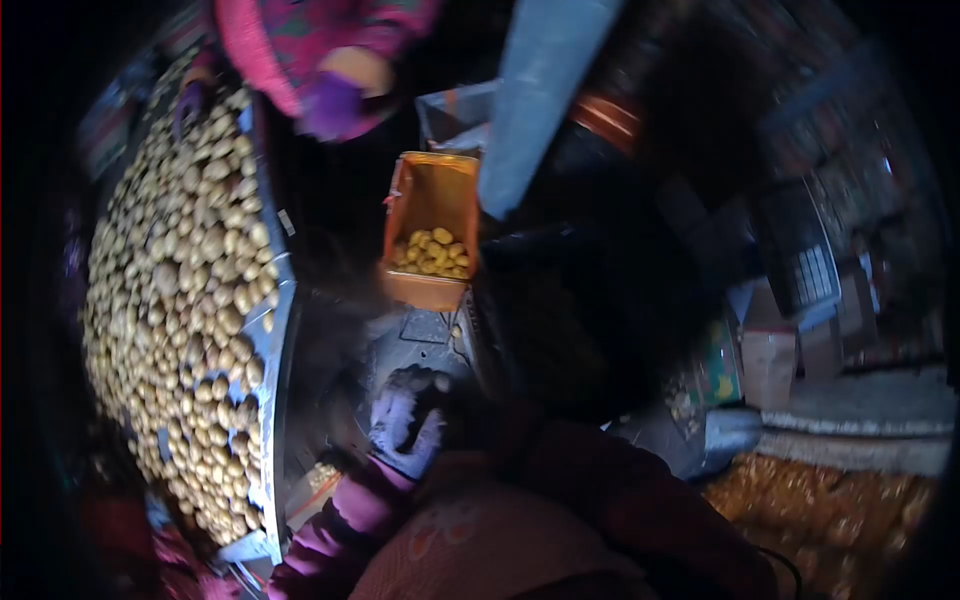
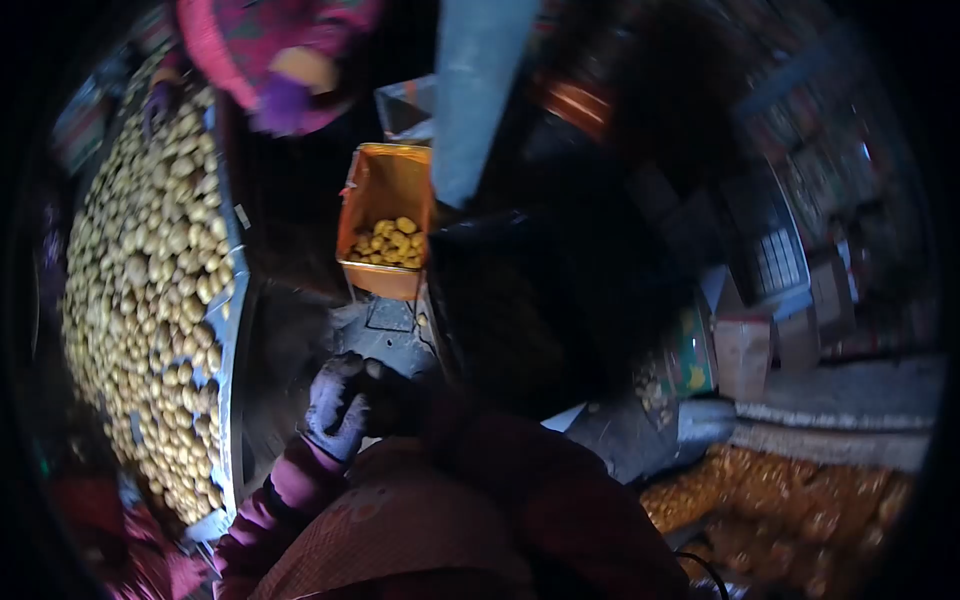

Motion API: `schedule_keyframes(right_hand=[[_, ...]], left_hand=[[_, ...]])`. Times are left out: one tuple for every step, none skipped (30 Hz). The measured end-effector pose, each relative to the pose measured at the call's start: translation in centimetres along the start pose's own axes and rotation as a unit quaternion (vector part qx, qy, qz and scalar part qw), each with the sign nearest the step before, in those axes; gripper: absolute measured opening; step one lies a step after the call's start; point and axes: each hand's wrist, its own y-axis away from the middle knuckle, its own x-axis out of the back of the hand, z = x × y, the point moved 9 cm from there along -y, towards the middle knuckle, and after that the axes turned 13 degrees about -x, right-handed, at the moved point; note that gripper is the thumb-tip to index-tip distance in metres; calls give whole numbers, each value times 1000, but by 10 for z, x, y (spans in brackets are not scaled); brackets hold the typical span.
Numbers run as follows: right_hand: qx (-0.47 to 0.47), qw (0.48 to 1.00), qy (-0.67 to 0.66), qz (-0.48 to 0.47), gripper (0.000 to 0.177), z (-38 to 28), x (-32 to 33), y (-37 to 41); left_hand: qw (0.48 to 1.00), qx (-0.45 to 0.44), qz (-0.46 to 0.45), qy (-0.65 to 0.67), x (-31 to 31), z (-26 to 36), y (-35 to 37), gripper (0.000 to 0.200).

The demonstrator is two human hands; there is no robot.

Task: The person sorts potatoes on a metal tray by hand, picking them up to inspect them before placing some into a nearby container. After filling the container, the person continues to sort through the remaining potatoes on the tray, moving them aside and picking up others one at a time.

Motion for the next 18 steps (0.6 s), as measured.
schedule_keyframes(right_hand=[[-1, 986, 146, 81, 17, -30, 9, 23], [-81, 945, -112, 296, 18, -21, 35, 65], [-139, 925, -97, 339, 19, -24, 46, 96], [-182, 914, -32, 362, 21, -33, 59, 126], [-207, 896, 13, 393, 24, -41, 75, 158], [-220, 877, 59, 423, 27, -50, 89, 190], [-229, 858, 99, 449, 31, -59, 105, 220], [-231, 842, 137, 468, 35, -69, 120, 241], [-230, 827, 174, 482, 39, -78, 134, 258], [-228, 816, 208, 489, 43, -84, 147, 270], [-222, 805, 237, 496, 47, -89, 158, 279], [-235, 800, 229, 502, 46, -88, 175, 284], [-243, 800, 213, 505, 45, -87, 187, 286], [-250, 801, 195, 508, 44, -85, 199, 288], [-261, 803, 177, 505, 43, -83, 214, 286], [-273, 808, 155, 500, 42, -79, 228, 281], [-282, 813, 122, 494, 41, -74, 240, 275], [-295, 817, 88, 488, 41, -66, 251, 268]], left_hand=[[991, -48, -86, 94, -22, 10, -21, 40], [986, -35, -105, 121, -49, -8, -20, 32], [978, -80, -68, 180, -44, 36, -49, 35], [983, -110, -62, 134, -55, 39, -56, 38], [985, -140, -54, 86, -65, 39, -60, 40], [984, -141, -62, 87, -75, 39, -59, 40], [979, -53, -67, 184, -88, 25, -55, 39], [959, 37, -67, 274, -98, 11, -48, 38], [961, 38, -67, 266, -97, 7, -46, 38], [943, 107, -107, 296, -103, -6, -37, 37], [919, 176, -142, 323, -107, -19, -24, 35], [933, 179, -162, 269, -101, -28, -15, 33], [935, 185, -151, 261, -95, -35, -8, 33], [905, 286, -98, 299, -89, -56, 9, 33], [863, 381, -31, 332, -80, -77, 34, 33], [907, 316, -18, 279, -72, -99, 57, 34], [897, 314, 17, 310, -66, -108, 79, 35], [890, 321, 66, 317, -58, -117, 105, 36]])
